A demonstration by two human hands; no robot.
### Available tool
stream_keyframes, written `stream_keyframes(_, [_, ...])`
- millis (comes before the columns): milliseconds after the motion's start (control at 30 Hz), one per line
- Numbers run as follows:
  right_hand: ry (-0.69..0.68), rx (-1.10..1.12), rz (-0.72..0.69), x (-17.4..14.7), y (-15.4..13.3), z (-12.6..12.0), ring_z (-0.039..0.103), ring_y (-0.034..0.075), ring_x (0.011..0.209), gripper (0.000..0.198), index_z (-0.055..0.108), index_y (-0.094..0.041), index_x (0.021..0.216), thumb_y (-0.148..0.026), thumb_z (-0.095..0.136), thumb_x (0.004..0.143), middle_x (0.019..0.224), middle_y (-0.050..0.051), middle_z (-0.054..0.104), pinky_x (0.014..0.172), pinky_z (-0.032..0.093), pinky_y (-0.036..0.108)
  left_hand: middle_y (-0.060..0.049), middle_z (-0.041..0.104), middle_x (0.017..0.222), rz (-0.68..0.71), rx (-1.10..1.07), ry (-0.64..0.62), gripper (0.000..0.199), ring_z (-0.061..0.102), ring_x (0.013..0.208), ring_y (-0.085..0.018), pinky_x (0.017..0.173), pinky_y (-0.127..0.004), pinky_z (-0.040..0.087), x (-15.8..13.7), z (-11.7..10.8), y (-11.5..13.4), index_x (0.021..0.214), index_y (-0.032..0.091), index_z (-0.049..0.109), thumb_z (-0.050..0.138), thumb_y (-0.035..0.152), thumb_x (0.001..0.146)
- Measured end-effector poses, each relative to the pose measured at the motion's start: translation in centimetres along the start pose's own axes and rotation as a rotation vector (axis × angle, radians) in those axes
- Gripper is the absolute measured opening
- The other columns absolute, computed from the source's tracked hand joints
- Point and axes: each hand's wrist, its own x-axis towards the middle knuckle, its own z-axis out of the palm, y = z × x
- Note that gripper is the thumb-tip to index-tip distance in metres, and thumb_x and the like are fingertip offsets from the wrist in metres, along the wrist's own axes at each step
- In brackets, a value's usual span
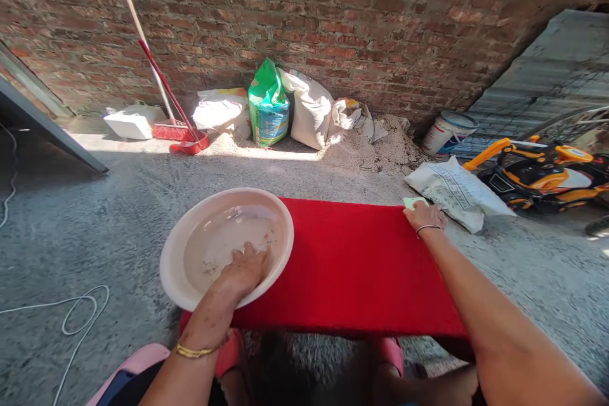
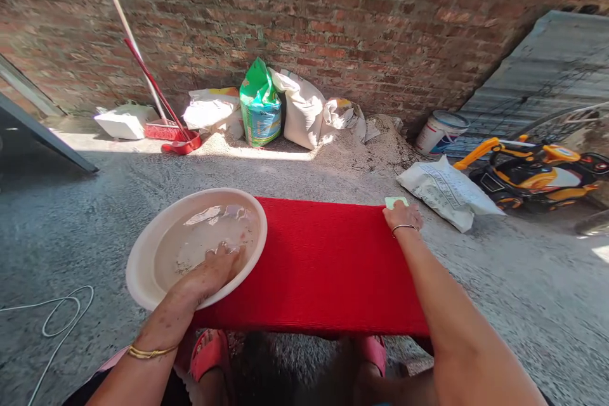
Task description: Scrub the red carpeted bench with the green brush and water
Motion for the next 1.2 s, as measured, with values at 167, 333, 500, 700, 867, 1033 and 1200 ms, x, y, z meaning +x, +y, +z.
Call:
stream_keyframes(167, [-0.163, 0.108, -0.189, -7.2, -10.3, 2.9, 0.061, 0.019, 0.093, 0.043, 0.065, -0.030, 0.120, -0.053, 0.060, 0.083, 0.111, 0.008, 0.059, 0.076, 0.043, 0.028, -0.023, 0.037, 0.148, -0.006, -0.005, -0.050, 0.056, 0.043, 0.130, -0.042, 0.097, -0.057, 0.043, -0.8, -1.0, 0.6, 0.150, 0.021, 0.035, 0.026, 0.026, 0.095])
stream_keyframes(333, [-0.361, 0.237, -0.502, -15.9, -19.8, 5.8, 0.061, 0.019, 0.093, 0.045, 0.063, -0.032, 0.119, -0.058, 0.058, 0.083, 0.112, 0.006, 0.056, 0.076, 0.044, 0.027, -0.021, 0.041, 0.143, -0.005, 0.021, -0.070, 0.055, 0.044, 0.127, -0.040, 0.096, -0.055, 0.044, -1.1, -1.6, 0.9, 0.147, 0.021, 0.039, 0.030, 0.023, 0.093])
stream_keyframes(500, [-0.322, 0.152, -0.493, -14.3, -16.6, 5.8, 0.061, 0.020, 0.097, 0.044, 0.061, -0.033, 0.121, -0.052, 0.062, 0.082, 0.113, 0.006, 0.055, 0.079, 0.043, 0.027, -0.020, 0.039, 0.143, -0.006, 0.025, -0.072, 0.056, 0.045, 0.125, -0.040, 0.092, -0.052, 0.045, -1.3, -1.8, 1.0, 0.148, 0.024, 0.036, 0.035, 0.028, 0.092])
stream_keyframes(700, [-0.149, 0.084, -0.023, -6.5, -0.9, 2.6, 0.061, 0.024, 0.099, 0.041, 0.065, -0.031, 0.116, -0.049, 0.064, 0.079, 0.111, 0.008, 0.058, 0.078, 0.043, 0.034, -0.023, 0.044, 0.139, 0.020, -0.003, -0.021, 0.059, 0.049, 0.120, -0.039, 0.091, -0.053, 0.045, -0.7, -1.1, 0.5, 0.151, 0.021, 0.032, 0.032, 0.031, 0.093])
stream_keyframes(867, [-0.057, 0.032, 0.208, -5.7, 6.4, -0.5, 0.059, 0.033, 0.105, 0.044, 0.066, -0.017, 0.116, -0.044, 0.060, 0.082, 0.113, 0.024, 0.057, 0.076, 0.042, 0.043, -0.022, 0.045, 0.137, 0.055, 0.038, -0.002, 0.061, 0.049, 0.120, -0.037, 0.090, -0.052, 0.045, -0.2, -0.5, 0.1, 0.152, 0.020, 0.028, 0.033, 0.027, 0.091])
stream_keyframes(1033, [-0.106, 0.116, -0.027, -10.5, 0.1, 0.1, 0.061, 0.024, 0.101, 0.044, 0.065, -0.025, 0.117, -0.051, 0.063, 0.081, 0.109, 0.011, 0.060, 0.081, 0.044, 0.033, -0.022, 0.045, 0.137, 0.055, 0.023, 0.006, 0.058, 0.049, 0.122, -0.039, 0.092, -0.054, 0.045, 0.0, -0.2, -0.1, 0.151, 0.021, 0.031, 0.028, 0.028, 0.094])
stream_keyframes(1200, [-0.293, 0.238, -0.277, -17.7, -11.7, 2.2, 0.062, 0.021, 0.093, 0.042, 0.065, -0.030, 0.115, -0.056, 0.061, 0.081, 0.109, 0.005, 0.058, 0.076, 0.044, 0.028, -0.023, 0.043, 0.141, 0.056, -0.008, 0.038, 0.057, 0.047, 0.125, -0.040, 0.094, -0.054, 0.044, 0.6, 0.4, -0.6, 0.150, 0.019, 0.034, 0.030, 0.034, 0.094])
